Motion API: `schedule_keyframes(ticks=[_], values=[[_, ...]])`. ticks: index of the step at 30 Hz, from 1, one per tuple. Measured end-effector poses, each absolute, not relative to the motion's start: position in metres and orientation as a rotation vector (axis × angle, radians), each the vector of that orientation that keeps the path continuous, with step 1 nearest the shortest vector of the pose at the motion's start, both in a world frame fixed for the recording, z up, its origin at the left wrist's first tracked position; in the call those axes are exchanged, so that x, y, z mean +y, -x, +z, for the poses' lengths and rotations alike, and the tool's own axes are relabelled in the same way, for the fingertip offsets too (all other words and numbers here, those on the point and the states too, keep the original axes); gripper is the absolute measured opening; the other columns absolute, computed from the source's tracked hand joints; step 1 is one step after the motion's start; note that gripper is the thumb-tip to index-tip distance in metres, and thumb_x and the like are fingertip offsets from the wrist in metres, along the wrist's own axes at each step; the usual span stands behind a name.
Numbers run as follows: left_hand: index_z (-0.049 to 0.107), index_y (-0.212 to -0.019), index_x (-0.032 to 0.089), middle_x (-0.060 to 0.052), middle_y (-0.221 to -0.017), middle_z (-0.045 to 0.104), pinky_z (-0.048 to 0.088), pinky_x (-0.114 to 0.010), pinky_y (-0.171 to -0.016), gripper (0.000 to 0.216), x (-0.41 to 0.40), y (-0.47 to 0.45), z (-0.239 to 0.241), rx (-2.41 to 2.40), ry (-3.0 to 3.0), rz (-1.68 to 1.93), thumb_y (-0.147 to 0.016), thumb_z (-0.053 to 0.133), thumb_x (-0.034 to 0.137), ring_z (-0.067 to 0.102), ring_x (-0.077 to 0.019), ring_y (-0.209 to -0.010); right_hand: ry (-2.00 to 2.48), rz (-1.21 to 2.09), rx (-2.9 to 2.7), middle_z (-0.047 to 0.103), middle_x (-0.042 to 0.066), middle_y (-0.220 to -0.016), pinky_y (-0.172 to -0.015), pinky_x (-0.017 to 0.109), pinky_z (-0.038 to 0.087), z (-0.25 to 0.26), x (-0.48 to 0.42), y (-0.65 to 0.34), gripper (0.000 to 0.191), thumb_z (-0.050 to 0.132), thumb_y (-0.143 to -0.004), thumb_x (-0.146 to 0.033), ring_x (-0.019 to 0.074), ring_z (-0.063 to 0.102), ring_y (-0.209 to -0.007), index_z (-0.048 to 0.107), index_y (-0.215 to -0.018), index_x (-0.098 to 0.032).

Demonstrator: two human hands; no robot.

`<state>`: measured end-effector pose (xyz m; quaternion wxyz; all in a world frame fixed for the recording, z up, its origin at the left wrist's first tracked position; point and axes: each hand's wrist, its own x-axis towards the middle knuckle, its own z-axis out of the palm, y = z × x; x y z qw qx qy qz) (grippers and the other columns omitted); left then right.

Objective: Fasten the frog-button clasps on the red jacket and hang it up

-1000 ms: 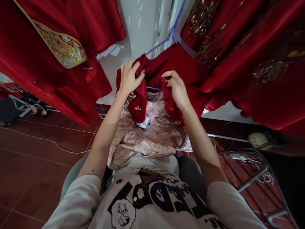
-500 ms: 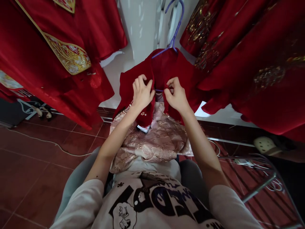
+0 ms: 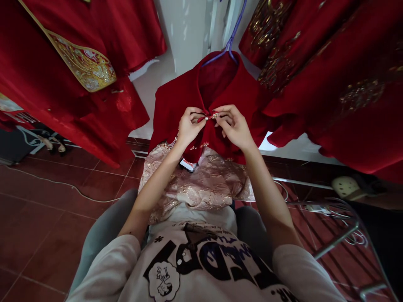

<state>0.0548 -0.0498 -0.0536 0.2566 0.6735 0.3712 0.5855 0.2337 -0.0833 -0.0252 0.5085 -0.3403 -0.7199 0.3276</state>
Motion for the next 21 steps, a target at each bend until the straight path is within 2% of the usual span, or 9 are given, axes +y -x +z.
schedule_keyframes(ticks=[2,8,14,21], values=[[0.055,-0.099,0.021,-0.002,-0.094,0.074,0.055,-0.021,-0.074,0.025,-0.052,-0.054,-0.051,0.999,-1.809,1.574,-0.086,0.076,0.020,0.074,-0.0129,-0.086,0.826,0.757,-1.720,0.062,0.005,-0.105,-0.044,0.019,0.047,-0.023,-0.087,-0.233,0.040,0.067,-0.088,-0.057,0.0155,0.065,-0.084,0.059,-0.114,-0.027],[0.057,-0.102,0.023,0.002,-0.087,0.074,0.052,-0.019,-0.066,0.020,-0.073,-0.055,-0.040,1.045,-1.842,1.727,-0.090,0.073,0.024,0.072,-0.0098,-0.075,0.869,0.626,-1.651,0.065,0.004,-0.101,-0.049,0.020,0.053,-0.016,-0.100,-0.224,0.040,0.067,-0.088,-0.057,0.0160,0.066,-0.086,0.064,-0.112,-0.025],[0.063,-0.093,0.020,0.000,-0.092,0.076,0.055,-0.020,-0.077,0.005,-0.094,-0.056,-0.026,1.076,-2.040,1.656,-0.096,0.066,0.023,0.073,-0.0113,-0.085,0.886,0.496,-1.679,0.066,0.005,-0.099,-0.055,0.023,0.058,-0.011,-0.110,-0.223,0.039,0.062,-0.092,-0.057,0.0174,0.066,-0.090,0.067,-0.112,-0.024],[0.063,-0.095,0.019,-0.001,-0.097,0.077,0.055,-0.019,-0.075,0.002,-0.094,-0.055,-0.026,1.065,-2.026,1.589,-0.094,0.063,0.017,0.073,-0.0100,-0.084,0.885,0.458,-1.660,0.067,0.006,-0.103,-0.054,0.024,0.058,-0.014,-0.108,-0.224,0.037,0.061,-0.093,-0.055,0.0185,0.067,-0.092,0.066,-0.114,-0.025]])
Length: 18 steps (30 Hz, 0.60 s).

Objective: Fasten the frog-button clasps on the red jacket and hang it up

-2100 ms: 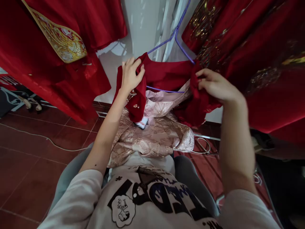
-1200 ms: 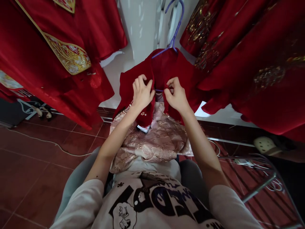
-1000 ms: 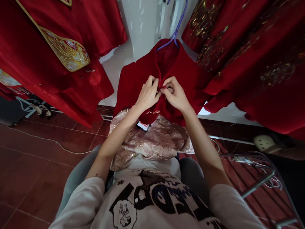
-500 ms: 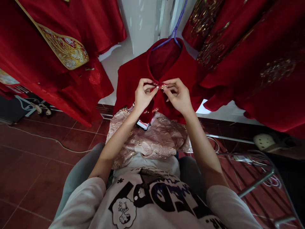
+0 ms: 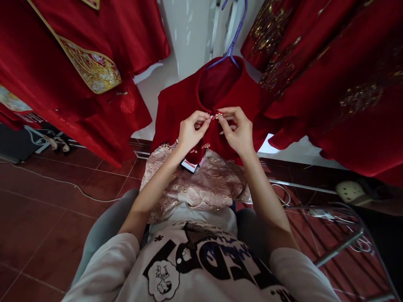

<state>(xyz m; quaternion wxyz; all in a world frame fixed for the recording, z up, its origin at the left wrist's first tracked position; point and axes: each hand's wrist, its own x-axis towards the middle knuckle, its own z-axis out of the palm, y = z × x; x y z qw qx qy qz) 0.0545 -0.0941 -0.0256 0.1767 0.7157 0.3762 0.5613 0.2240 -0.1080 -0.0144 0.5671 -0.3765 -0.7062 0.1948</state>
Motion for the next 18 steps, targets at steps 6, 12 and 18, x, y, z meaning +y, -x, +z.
schedule_keyframes(ticks=[6,12,18], values=[[0.061,-0.094,0.019,0.001,-0.085,0.072,0.052,-0.018,-0.067,0.009,-0.095,-0.048,-0.017,1.011,-2.209,1.446,-0.088,0.062,0.013,0.068,-0.0083,-0.073,0.916,0.352,-1.709,0.070,0.007,-0.104,-0.056,0.025,0.056,-0.013,-0.107,-0.220,0.034,0.057,-0.096,-0.049,0.0188,0.069,-0.091,0.069,-0.114,-0.023],[0.060,-0.084,0.020,0.002,-0.074,0.065,0.048,-0.023,-0.063,0.007,-0.095,-0.048,-0.002,1.027,-2.428,1.415,-0.090,0.064,0.021,0.062,-0.0104,-0.064,0.931,0.353,-1.707,0.074,0.006,-0.106,-0.058,0.027,0.059,-0.012,-0.108,-0.226,0.034,0.062,-0.095,-0.048,0.0189,0.072,-0.087,0.074,-0.116,-0.025],[0.057,-0.081,0.020,0.001,-0.075,0.065,0.047,-0.026,-0.065,0.009,-0.097,-0.052,0.002,1.064,-2.527,1.388,-0.088,0.063,0.018,0.063,-0.0141,-0.068,0.925,0.406,-1.692,0.075,0.005,-0.106,-0.060,0.027,0.062,-0.014,-0.104,-0.229,0.043,0.069,-0.087,-0.057,0.0201,0.074,-0.091,0.075,-0.116,-0.025]])
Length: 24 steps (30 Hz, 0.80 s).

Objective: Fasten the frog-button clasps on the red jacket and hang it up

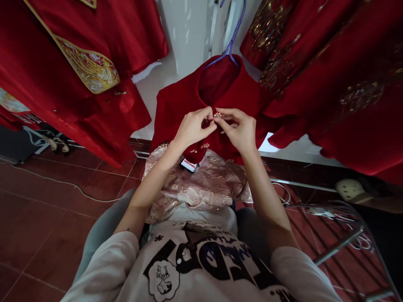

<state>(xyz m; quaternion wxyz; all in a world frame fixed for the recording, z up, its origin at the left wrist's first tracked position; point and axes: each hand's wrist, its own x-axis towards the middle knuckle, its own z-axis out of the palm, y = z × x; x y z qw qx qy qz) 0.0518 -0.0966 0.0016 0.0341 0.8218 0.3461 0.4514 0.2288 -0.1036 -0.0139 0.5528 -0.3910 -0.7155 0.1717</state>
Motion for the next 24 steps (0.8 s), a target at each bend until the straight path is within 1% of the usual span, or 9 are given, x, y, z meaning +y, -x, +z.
schedule_keyframes(ticks=[5,9,13,15,17,18,20,22,24], values=[[0.060,-0.085,0.021,-0.001,-0.077,0.067,0.050,-0.029,-0.074,0.005,-0.094,-0.047,0.003,1.015,-2.581,1.263,-0.088,0.060,0.018,0.067,-0.0171,-0.073,0.916,0.489,-1.658,0.075,0.006,-0.103,-0.059,0.028,0.061,-0.013,-0.104,-0.227,0.043,0.074,-0.083,-0.055,0.0219,0.074,-0.091,0.074,-0.111,-0.023],[0.062,-0.084,0.022,-0.001,-0.076,0.067,0.052,-0.031,-0.078,0.004,-0.091,-0.044,0.007,0.988,-2.568,1.201,-0.086,0.064,0.018,0.068,-0.0191,-0.075,0.938,0.466,-1.708,0.073,0.007,-0.105,-0.059,0.028,0.060,-0.008,-0.105,-0.226,0.035,0.071,-0.085,-0.049,0.0219,0.072,-0.093,0.070,-0.108,-0.022],[0.063,-0.091,0.021,-0.001,-0.081,0.070,0.055,-0.028,-0.076,0.003,-0.092,-0.045,0.001,0.985,-2.526,1.213,-0.090,0.064,0.019,0.070,-0.0171,-0.076,0.948,0.380,-1.729,0.067,0.007,-0.112,-0.061,0.026,0.058,-0.014,-0.103,-0.223,0.038,0.066,-0.087,-0.046,0.0194,0.067,-0.095,0.061,-0.118,-0.024],[0.062,-0.098,0.021,-0.002,-0.090,0.073,0.056,-0.025,-0.075,0.004,-0.093,-0.046,-0.008,0.986,-2.421,1.269,-0.094,0.061,0.020,0.072,-0.0154,-0.081,0.943,0.371,-1.732,0.062,0.009,-0.121,-0.069,0.030,0.060,-0.026,-0.103,-0.221,0.049,0.066,-0.086,-0.044,0.0209,0.065,-0.101,0.053,-0.129,-0.026],[0.062,-0.105,0.021,-0.003,-0.102,0.074,0.058,-0.022,-0.074,0.009,-0.093,-0.048,-0.022,0.962,-2.250,1.310,-0.099,0.055,0.022,0.074,-0.0132,-0.085,0.934,0.356,-1.746,0.056,0.012,-0.133,-0.084,0.039,0.062,-0.042,-0.106,-0.217,0.065,0.069,-0.082,-0.042,0.0252,0.061,-0.114,0.043,-0.139,-0.026],[0.062,-0.109,0.021,-0.004,-0.107,0.074,0.059,-0.022,-0.074,0.014,-0.093,-0.049,-0.029,0.946,-2.153,1.318,-0.102,0.051,0.023,0.074,-0.0122,-0.085,0.925,0.328,-1.755,0.052,0.014,-0.139,-0.093,0.045,0.059,-0.051,-0.108,-0.215,0.073,0.070,-0.080,-0.040,0.0282,0.057,-0.122,0.038,-0.143,-0.025],[0.061,-0.117,0.023,-0.006,-0.114,0.074,0.061,-0.023,-0.076,0.022,-0.093,-0.052,-0.043,0.907,-1.974,1.311,-0.106,0.043,0.024,0.076,-0.0113,-0.084,0.914,0.236,-1.788,0.044,0.017,-0.147,-0.111,0.056,0.048,-0.067,-0.112,-0.208,0.084,0.072,-0.077,-0.035,0.0336,0.047,-0.136,0.032,-0.149,-0.022],[0.060,-0.122,0.023,-0.008,-0.119,0.073,0.063,-0.026,-0.078,0.024,-0.095,-0.053,-0.052,0.872,-1.844,1.292,-0.107,0.041,0.024,0.077,-0.0121,-0.085,0.942,0.143,-1.827,0.041,0.017,-0.151,-0.119,0.061,0.037,-0.077,-0.115,-0.202,0.084,0.067,-0.077,-0.027,0.0356,0.039,-0.144,0.030,-0.152,-0.020],[0.059,-0.124,0.024,-0.009,-0.125,0.072,0.064,-0.027,-0.079,0.023,-0.097,-0.054,-0.055,0.857,-1.776,1.260,-0.105,0.045,0.024,0.077,-0.0131,-0.088,0.988,0.123,-1.860,0.043,0.016,-0.151,-0.120,0.060,0.037,-0.079,-0.115,-0.203,0.079,0.059,-0.078,-0.016,0.0335,0.040,-0.145,0.032,-0.152,-0.020]])
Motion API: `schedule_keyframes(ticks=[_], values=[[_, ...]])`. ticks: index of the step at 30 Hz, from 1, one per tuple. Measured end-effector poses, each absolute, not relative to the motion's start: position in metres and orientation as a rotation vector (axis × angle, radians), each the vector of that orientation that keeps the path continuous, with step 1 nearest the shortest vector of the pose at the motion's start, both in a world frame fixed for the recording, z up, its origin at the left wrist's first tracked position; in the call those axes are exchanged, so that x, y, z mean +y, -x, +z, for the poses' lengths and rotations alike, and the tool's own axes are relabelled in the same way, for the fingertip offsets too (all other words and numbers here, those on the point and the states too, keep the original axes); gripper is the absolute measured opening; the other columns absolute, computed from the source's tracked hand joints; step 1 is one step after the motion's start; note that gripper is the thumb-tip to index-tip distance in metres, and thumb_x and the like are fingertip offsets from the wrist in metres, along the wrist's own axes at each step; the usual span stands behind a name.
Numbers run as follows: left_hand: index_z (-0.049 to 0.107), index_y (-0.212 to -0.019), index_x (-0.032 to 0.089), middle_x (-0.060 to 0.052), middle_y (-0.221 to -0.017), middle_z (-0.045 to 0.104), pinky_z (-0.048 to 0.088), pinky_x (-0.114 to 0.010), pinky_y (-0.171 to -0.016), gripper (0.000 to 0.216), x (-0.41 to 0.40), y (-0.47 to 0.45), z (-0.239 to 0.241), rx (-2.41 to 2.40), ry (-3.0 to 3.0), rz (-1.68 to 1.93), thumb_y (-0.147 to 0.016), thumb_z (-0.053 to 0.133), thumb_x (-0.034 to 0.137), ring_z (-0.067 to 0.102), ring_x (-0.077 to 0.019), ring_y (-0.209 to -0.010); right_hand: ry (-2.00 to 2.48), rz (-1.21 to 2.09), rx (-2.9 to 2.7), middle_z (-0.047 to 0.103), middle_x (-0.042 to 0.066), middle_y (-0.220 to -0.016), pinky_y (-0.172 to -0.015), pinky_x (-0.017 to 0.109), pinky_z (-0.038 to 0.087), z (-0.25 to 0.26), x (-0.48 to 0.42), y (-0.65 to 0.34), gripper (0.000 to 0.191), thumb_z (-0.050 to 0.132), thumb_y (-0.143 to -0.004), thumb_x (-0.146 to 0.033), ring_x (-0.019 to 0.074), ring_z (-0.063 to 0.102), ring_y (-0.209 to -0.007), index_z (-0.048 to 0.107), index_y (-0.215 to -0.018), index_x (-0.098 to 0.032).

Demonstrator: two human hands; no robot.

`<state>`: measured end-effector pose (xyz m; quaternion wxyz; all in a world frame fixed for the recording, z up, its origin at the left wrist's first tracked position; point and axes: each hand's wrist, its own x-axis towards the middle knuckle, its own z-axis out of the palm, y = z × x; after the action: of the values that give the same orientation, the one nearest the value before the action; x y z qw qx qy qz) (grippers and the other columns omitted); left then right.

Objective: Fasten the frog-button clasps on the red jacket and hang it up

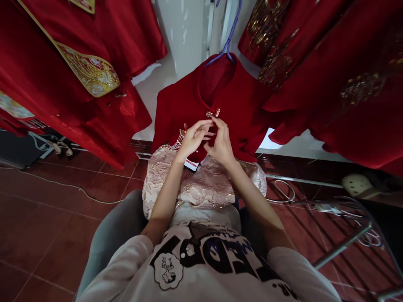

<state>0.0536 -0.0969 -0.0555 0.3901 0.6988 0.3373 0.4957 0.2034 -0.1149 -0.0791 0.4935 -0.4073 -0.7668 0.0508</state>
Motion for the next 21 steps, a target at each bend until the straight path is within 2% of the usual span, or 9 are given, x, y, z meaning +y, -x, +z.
schedule_keyframes(ticks=[2,4,6,10,13,16,21], values=[[0.059,-0.125,0.025,-0.010,-0.130,0.070,0.065,-0.027,-0.081,0.024,-0.100,-0.052,-0.055,0.859,-1.749,1.236,-0.105,0.046,0.024,0.077,-0.0136,-0.092,1.005,0.191,-1.880,0.047,0.013,-0.150,-0.116,0.055,0.044,-0.074,-0.112,-0.214,0.076,0.051,-0.077,-0.009,0.0302,0.048,-0.140,0.037,-0.150,-0.022],[0.059,-0.124,0.025,-0.009,-0.132,0.070,0.064,-0.027,-0.083,0.024,-0.102,-0.050,-0.052,0.849,-1.733,1.231,-0.106,0.045,0.024,0.077,-0.0134,-0.096,0.998,0.286,-1.898,0.054,0.011,-0.145,-0.105,0.049,0.053,-0.066,-0.108,-0.232,0.072,0.050,-0.076,-0.008,0.0271,0.060,-0.125,0.043,-0.146,-0.024],[0.061,-0.121,0.025,-0.008,-0.131,0.070,0.064,-0.026,-0.084,0.023,-0.105,-0.049,-0.050,0.830,-1.722,1.231,-0.106,0.044,0.024,0.077,-0.0129,-0.097,1.023,0.330,-1.882,0.065,0.010,-0.129,-0.092,0.044,0.058,-0.059,-0.104,-0.254,0.064,0.054,-0.076,-0.010,0.0243,0.068,-0.107,0.052,-0.138,-0.024],[0.065,-0.112,0.024,-0.007,-0.126,0.073,0.064,-0.026,-0.084,0.024,-0.108,-0.054,-0.052,0.837,-1.760,1.181,-0.106,0.043,0.022,0.077,-0.0133,-0.099,1.159,0.311,-1.765,0.072,0.004,-0.091,-0.080,0.039,0.058,-0.048,-0.102,-0.292,0.040,0.063,-0.075,-0.017,0.0203,0.069,-0.081,0.067,-0.114,-0.022],[0.066,-0.116,0.025,-0.007,-0.130,0.071,0.065,-0.027,-0.083,0.025,-0.109,-0.060,-0.055,0.823,-1.822,1.172,-0.106,0.043,0.019,0.075,-0.0153,-0.105,1.207,0.322,-1.686,0.071,0.002,-0.079,-0.074,0.037,0.056,-0.034,-0.112,-0.306,0.024,0.069,-0.079,-0.024,0.0175,0.064,-0.068,0.070,-0.103,-0.023],[0.063,-0.122,0.025,-0.008,-0.137,0.067,0.065,-0.028,-0.084,0.025,-0.106,-0.061,-0.059,0.811,-1.867,1.220,-0.104,0.047,0.019,0.072,-0.0176,-0.116,1.142,0.431,-1.681,0.069,0.002,-0.079,-0.067,0.035,0.054,-0.016,-0.129,-0.309,0.023,0.073,-0.082,-0.034,0.0168,0.061,-0.066,0.069,-0.103,-0.024],[0.063,-0.123,0.024,-0.009,-0.136,0.067,0.064,-0.028,-0.084,0.027,-0.097,-0.051,-0.069,0.967,-1.850,1.383,-0.099,0.051,0.016,0.069,-0.0189,-0.121,0.957,0.699,-1.834,0.069,0.004,-0.096,-0.070,0.034,0.057,0.006,-0.154,-0.302,0.039,0.083,-0.075,-0.044,0.0196,0.066,-0.088,0.067,-0.105,-0.026]])
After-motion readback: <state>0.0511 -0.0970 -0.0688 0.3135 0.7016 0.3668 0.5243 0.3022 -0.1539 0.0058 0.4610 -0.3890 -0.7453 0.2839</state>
